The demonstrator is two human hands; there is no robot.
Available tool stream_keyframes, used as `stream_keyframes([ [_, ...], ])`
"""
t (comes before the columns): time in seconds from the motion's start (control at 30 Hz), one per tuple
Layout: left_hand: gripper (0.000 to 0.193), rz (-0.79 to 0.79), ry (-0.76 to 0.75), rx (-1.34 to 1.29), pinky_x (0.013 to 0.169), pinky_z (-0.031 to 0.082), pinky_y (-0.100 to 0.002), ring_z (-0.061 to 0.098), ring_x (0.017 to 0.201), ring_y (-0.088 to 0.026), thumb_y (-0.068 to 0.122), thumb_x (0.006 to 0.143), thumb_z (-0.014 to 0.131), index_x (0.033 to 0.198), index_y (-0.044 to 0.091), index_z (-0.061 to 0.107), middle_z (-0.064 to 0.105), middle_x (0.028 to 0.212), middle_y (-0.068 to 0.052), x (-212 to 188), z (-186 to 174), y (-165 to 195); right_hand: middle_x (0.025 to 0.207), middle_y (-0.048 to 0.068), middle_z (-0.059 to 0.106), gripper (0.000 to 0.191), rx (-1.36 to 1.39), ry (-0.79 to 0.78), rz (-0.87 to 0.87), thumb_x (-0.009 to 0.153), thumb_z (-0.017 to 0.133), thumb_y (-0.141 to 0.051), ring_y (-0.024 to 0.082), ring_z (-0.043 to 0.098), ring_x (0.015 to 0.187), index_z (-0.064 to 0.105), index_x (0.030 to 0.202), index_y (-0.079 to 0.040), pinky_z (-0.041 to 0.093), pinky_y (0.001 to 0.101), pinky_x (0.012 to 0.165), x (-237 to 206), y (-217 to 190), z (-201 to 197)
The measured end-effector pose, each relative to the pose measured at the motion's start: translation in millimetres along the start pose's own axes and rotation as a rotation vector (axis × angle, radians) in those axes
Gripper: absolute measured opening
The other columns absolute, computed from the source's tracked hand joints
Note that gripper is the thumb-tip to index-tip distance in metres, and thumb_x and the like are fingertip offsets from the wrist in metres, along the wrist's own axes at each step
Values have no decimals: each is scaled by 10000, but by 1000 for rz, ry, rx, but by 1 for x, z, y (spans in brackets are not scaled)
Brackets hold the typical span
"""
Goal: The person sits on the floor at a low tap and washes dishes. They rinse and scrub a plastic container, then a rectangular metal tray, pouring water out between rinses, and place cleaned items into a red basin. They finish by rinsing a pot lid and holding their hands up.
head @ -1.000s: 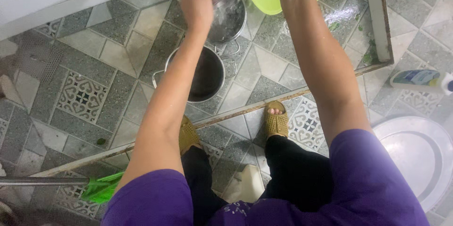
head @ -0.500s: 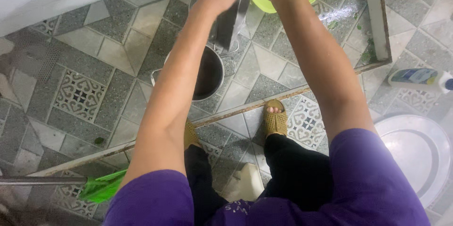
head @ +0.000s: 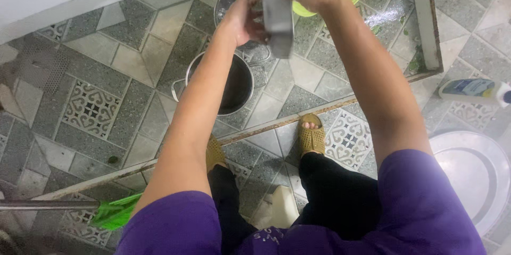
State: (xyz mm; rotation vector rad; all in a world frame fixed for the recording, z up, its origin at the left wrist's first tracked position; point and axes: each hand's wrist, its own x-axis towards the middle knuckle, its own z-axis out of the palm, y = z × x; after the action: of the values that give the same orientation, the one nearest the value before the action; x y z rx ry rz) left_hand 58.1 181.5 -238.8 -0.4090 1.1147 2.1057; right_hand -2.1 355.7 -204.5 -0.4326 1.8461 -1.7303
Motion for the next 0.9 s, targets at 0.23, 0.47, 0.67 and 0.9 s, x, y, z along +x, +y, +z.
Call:
stream_keyframes([
  [0.23,937,87,10,-43,1070,495,-533,640,1293,-339,695,878,570,1601,172,285,577,1462,-162,9,-18,-2,899,309,699,875,-1152,-366,102,897,499,30,461,707,837,18,1627,2,549,543,755,-56,-14,67],
  [0.47,771,314,-133,73,1035,557,-401,647,1192,-246,231,874,648,1604,139,420,636,1372,-112,9,-32,-17,965,242,721,794,-1246,-360,-174,940,601,-174,438,713,869,176,1602,-69,554,537,724,-75,-8,75],
  [0.67,687,335,-37,-154,784,622,-426,691,933,-284,234,788,545,1466,201,439,708,1157,-159,12,-28,-31,1441,344,494,596,-1093,53,-142,1066,561,-254,496,562,1220,353,1558,9,454,530,1008,-44,10,30],
  [0.9,565,429,93,-231,958,567,-367,674,1126,-235,371,970,627,1375,-21,584,674,1278,-152,24,-3,-45,1551,333,327,797,-1175,112,98,971,586,-278,499,230,1490,187,1570,63,145,596,1216,7,26,46],
])
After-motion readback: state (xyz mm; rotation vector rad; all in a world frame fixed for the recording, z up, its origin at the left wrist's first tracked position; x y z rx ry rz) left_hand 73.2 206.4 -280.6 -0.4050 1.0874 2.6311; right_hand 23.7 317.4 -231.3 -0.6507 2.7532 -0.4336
